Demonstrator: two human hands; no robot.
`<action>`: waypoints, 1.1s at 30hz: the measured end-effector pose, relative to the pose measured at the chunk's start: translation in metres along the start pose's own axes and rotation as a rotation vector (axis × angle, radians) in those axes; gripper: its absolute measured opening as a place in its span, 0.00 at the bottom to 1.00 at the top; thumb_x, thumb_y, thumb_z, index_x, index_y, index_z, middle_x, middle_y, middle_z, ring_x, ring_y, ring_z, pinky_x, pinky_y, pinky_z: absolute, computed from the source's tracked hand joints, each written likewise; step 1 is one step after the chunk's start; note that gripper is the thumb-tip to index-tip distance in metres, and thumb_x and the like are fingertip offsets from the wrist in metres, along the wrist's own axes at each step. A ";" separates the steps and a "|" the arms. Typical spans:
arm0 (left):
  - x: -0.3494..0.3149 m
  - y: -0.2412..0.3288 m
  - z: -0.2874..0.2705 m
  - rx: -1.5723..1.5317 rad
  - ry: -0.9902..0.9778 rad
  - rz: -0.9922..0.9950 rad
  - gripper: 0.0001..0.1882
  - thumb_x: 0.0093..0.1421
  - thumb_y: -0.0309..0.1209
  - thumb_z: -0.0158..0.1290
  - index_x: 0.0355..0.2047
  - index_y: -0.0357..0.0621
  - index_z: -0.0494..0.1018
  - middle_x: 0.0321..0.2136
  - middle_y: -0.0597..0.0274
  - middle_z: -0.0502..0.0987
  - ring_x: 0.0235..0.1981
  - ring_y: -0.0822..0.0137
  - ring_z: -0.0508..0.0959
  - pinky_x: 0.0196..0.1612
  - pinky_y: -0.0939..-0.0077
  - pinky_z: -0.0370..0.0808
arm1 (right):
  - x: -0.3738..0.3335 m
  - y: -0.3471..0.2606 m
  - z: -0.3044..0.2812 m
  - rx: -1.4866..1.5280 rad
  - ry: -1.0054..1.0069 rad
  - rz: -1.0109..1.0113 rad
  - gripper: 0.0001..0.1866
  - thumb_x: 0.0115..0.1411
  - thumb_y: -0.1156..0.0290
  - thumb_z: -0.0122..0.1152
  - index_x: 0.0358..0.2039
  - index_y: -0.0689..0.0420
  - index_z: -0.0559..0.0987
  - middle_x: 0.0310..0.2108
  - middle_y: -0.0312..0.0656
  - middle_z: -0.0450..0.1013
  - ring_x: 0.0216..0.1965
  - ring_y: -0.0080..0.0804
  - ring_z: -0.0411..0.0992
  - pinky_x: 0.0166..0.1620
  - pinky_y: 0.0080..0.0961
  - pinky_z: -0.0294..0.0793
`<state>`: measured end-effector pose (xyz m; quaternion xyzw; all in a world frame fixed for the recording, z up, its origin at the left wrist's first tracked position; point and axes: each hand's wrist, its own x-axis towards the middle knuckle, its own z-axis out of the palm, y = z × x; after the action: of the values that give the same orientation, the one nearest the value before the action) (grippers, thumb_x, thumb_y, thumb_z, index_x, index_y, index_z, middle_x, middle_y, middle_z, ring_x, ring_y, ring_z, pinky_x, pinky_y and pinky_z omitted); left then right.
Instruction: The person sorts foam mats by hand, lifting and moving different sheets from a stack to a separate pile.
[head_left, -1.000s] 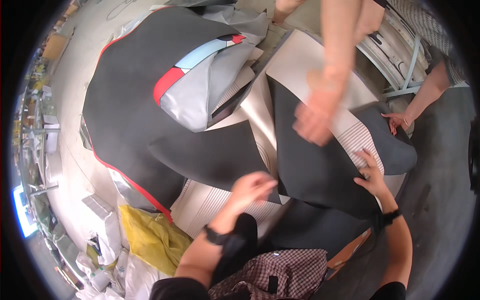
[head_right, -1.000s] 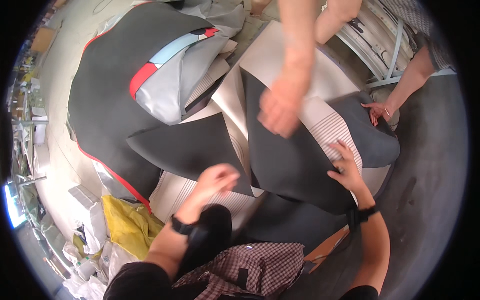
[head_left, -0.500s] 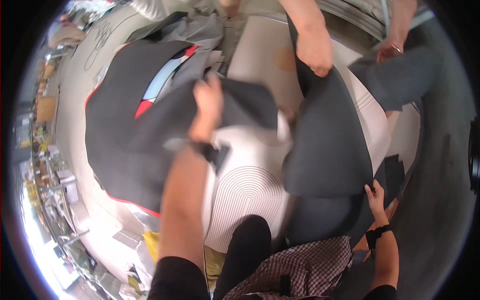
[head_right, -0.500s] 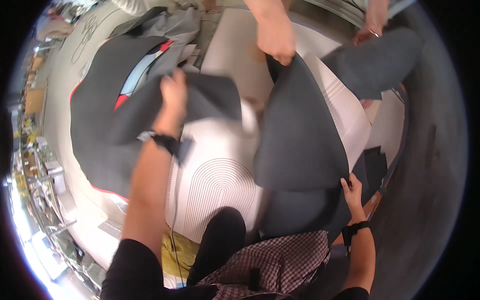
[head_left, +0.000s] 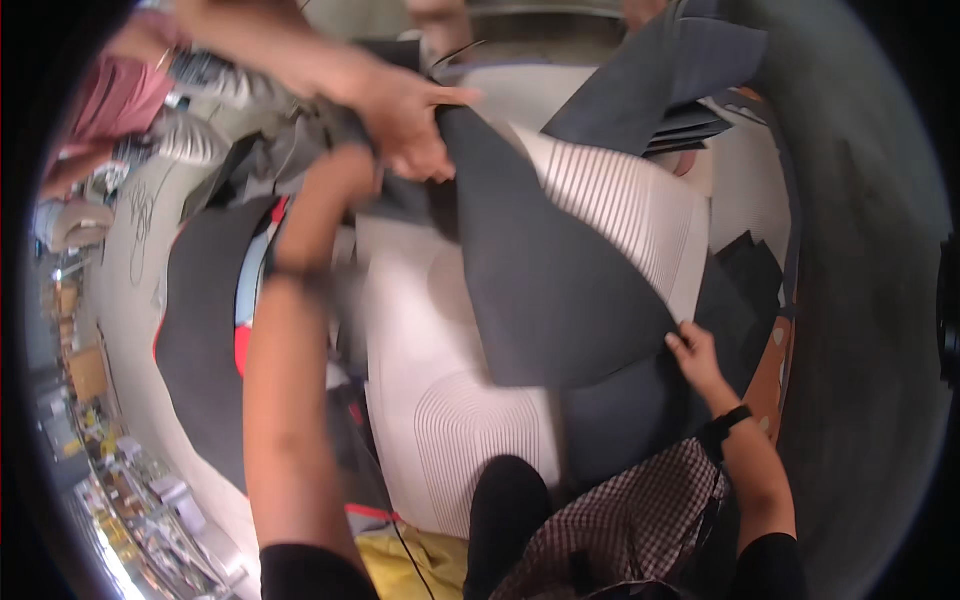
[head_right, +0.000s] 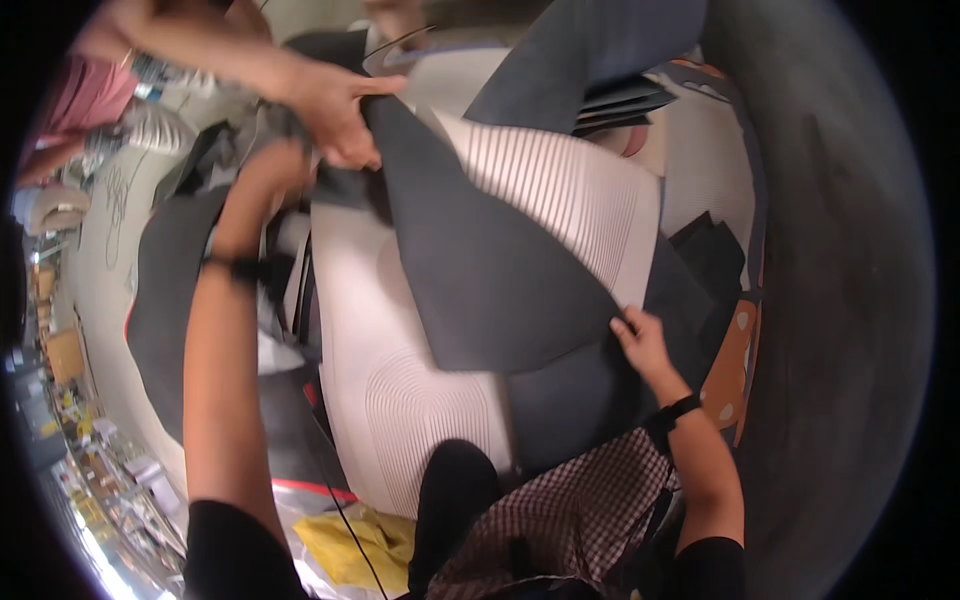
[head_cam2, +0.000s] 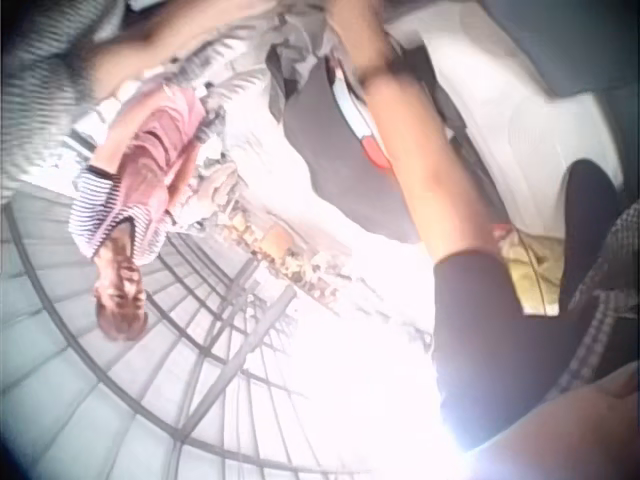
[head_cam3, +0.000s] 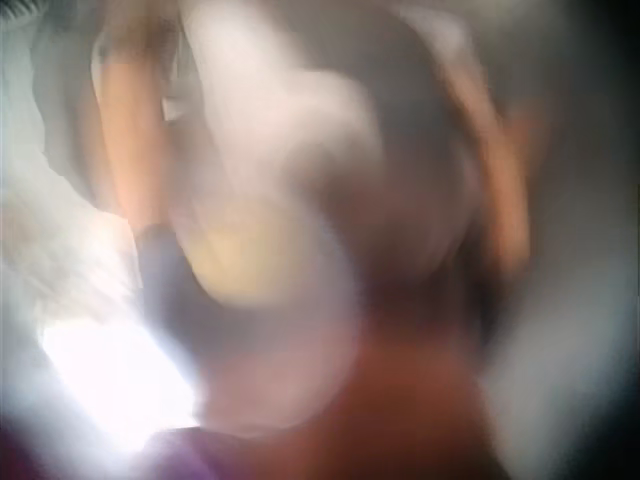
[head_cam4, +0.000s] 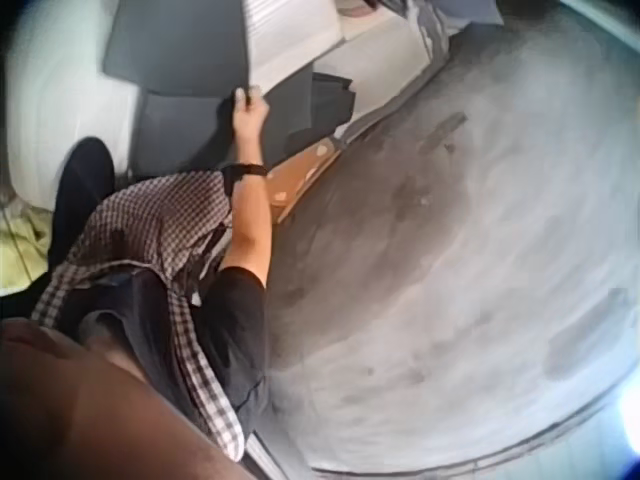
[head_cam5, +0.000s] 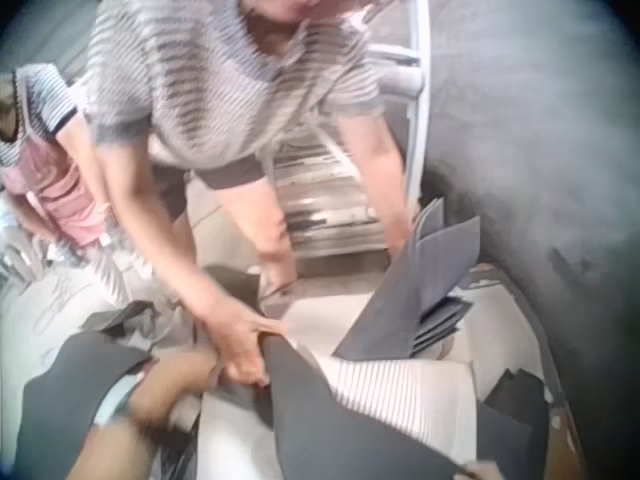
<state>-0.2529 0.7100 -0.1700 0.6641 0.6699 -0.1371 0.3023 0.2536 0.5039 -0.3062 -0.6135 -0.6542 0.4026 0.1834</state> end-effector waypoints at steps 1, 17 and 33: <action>-0.047 0.051 0.028 0.061 0.048 0.099 0.16 0.53 0.39 0.52 0.29 0.35 0.74 0.20 0.49 0.76 0.15 0.58 0.76 0.23 0.72 0.73 | -0.016 0.021 -0.010 -0.040 0.056 0.066 0.08 0.52 0.75 0.57 0.29 0.65 0.70 0.18 0.40 0.61 0.21 0.21 0.59 0.27 0.20 0.63; 0.038 0.307 0.107 0.102 0.692 0.389 0.11 0.41 0.30 0.55 0.29 0.50 0.77 0.30 0.55 0.77 0.34 0.54 0.76 0.38 0.66 0.72 | -0.016 0.015 0.026 0.222 0.230 -0.007 0.12 0.52 0.70 0.57 0.37 0.61 0.73 0.33 0.50 0.72 0.37 0.43 0.71 0.40 0.29 0.69; -0.128 0.215 0.206 -0.700 0.809 0.483 0.27 0.26 0.13 0.35 0.26 0.38 0.78 0.30 0.52 0.79 0.41 0.61 0.78 0.48 0.75 0.69 | 0.175 -0.048 -0.101 0.518 0.212 0.193 0.40 0.52 0.42 0.51 0.48 0.71 0.67 0.48 0.53 0.67 0.48 0.42 0.67 0.49 0.31 0.65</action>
<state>-0.0062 0.5034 -0.2086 0.6579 0.5672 0.4295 0.2468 0.2651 0.7044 -0.2533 -0.6442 -0.4455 0.5053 0.3623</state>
